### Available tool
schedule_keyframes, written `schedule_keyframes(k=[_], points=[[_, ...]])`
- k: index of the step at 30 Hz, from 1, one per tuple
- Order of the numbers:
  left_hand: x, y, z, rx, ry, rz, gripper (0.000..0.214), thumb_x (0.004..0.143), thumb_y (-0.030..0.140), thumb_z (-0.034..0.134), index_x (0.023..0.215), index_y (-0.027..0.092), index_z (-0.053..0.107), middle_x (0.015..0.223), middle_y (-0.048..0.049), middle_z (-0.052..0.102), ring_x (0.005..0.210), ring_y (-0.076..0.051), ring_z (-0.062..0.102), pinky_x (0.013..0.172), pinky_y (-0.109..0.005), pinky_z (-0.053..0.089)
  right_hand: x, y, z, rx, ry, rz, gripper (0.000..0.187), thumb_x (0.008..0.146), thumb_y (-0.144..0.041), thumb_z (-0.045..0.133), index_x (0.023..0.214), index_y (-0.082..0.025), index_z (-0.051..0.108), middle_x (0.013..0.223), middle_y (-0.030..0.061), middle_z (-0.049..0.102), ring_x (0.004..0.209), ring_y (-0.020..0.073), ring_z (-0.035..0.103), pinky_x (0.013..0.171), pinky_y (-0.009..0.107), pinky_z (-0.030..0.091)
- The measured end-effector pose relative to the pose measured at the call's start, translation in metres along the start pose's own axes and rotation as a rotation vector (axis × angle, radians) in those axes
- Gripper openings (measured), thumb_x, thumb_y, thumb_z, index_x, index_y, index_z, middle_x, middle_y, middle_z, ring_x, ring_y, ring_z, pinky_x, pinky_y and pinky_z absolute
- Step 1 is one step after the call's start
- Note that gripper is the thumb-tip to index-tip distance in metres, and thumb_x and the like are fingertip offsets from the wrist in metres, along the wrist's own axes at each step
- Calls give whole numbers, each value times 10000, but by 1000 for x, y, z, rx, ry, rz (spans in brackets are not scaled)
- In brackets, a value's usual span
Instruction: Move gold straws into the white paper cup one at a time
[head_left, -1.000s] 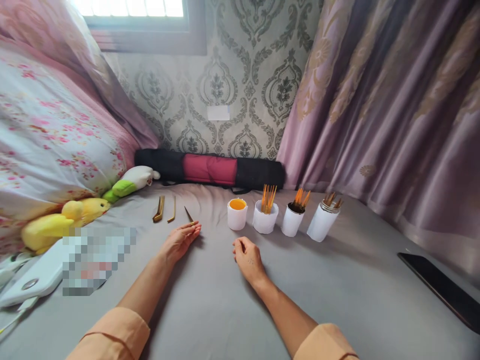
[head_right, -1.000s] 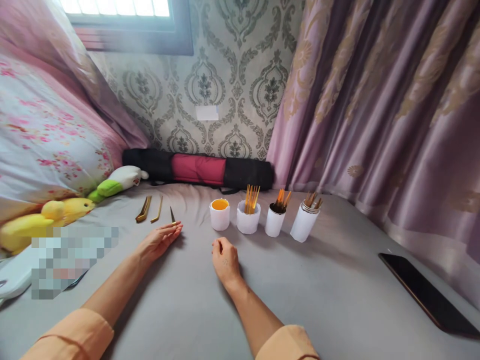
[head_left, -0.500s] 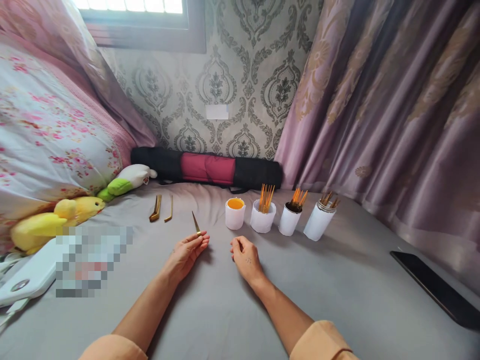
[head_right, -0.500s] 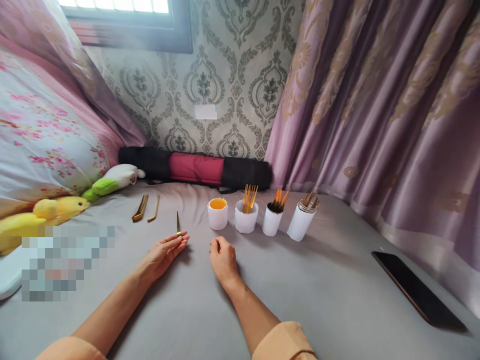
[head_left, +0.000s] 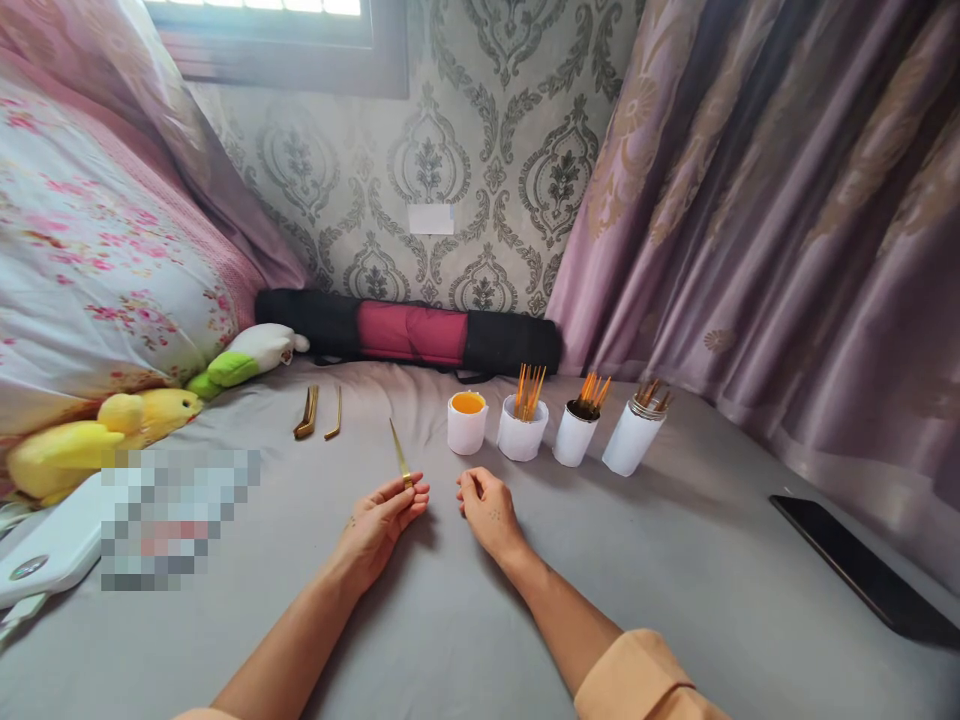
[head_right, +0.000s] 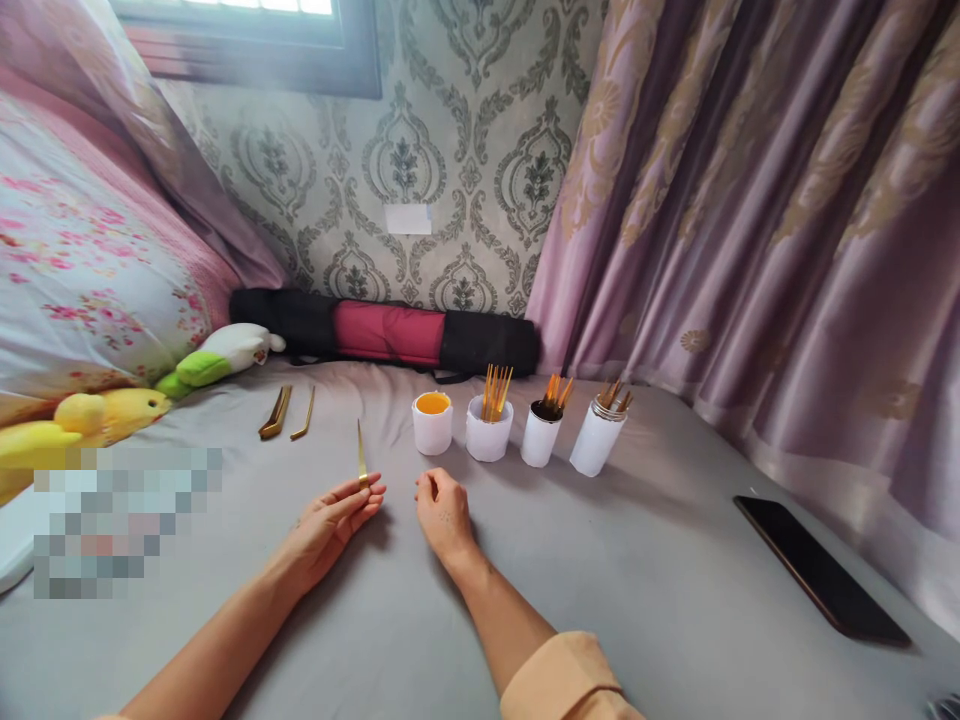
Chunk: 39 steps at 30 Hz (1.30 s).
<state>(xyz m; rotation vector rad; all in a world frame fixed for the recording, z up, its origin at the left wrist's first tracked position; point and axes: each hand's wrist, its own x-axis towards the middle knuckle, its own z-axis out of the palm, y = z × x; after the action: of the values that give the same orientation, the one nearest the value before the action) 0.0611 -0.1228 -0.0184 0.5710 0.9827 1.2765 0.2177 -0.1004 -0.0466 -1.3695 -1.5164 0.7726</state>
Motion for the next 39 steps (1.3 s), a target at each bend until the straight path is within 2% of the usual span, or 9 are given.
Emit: schedule_keyframes(k=[11,20,26,30,34,39], points=[[-19,-8,2,74,-82,56,346,650,183,674,980,91,629,870,-99,650,719,-126,607,735,-244,494,-1,-5,-3,87,-71,50,325,811,-433,402,791,-162,580,658,31,616,523,111,562,519,222,419],[-22,-13,-3,210,-100,109,395,670,310,657,1018,124,627,884,-86,652,753,-141,597,762,-272,476,-5,-13,-7,160,-115,108,497,824,-559,308,787,-143,576,638,31,573,515,91,529,491,203,398],[-26,-9,0,297,-124,115,397,650,363,655,976,136,652,856,-76,660,715,-149,599,723,-268,480,-2,-16,-8,191,-148,169,533,788,-606,340,776,-129,579,621,25,561,496,82,508,475,201,376],[-26,-9,4,320,-116,110,404,597,401,675,905,139,679,774,-65,665,654,-157,597,662,-274,489,5,-28,-13,332,-214,261,545,759,-619,381,777,-111,578,638,32,571,501,81,522,475,200,372],[-24,-13,6,329,-135,109,412,561,424,688,864,145,691,728,-52,659,600,-155,586,609,-272,487,11,-46,-20,423,-226,271,514,744,-600,430,802,-112,582,683,42,591,547,90,550,486,196,385],[-23,-18,3,381,-183,111,373,617,416,661,886,161,693,743,-56,661,597,-152,583,614,-266,480,15,-65,-25,433,-247,267,450,747,-534,485,832,-106,594,734,58,603,611,106,576,518,205,417]])
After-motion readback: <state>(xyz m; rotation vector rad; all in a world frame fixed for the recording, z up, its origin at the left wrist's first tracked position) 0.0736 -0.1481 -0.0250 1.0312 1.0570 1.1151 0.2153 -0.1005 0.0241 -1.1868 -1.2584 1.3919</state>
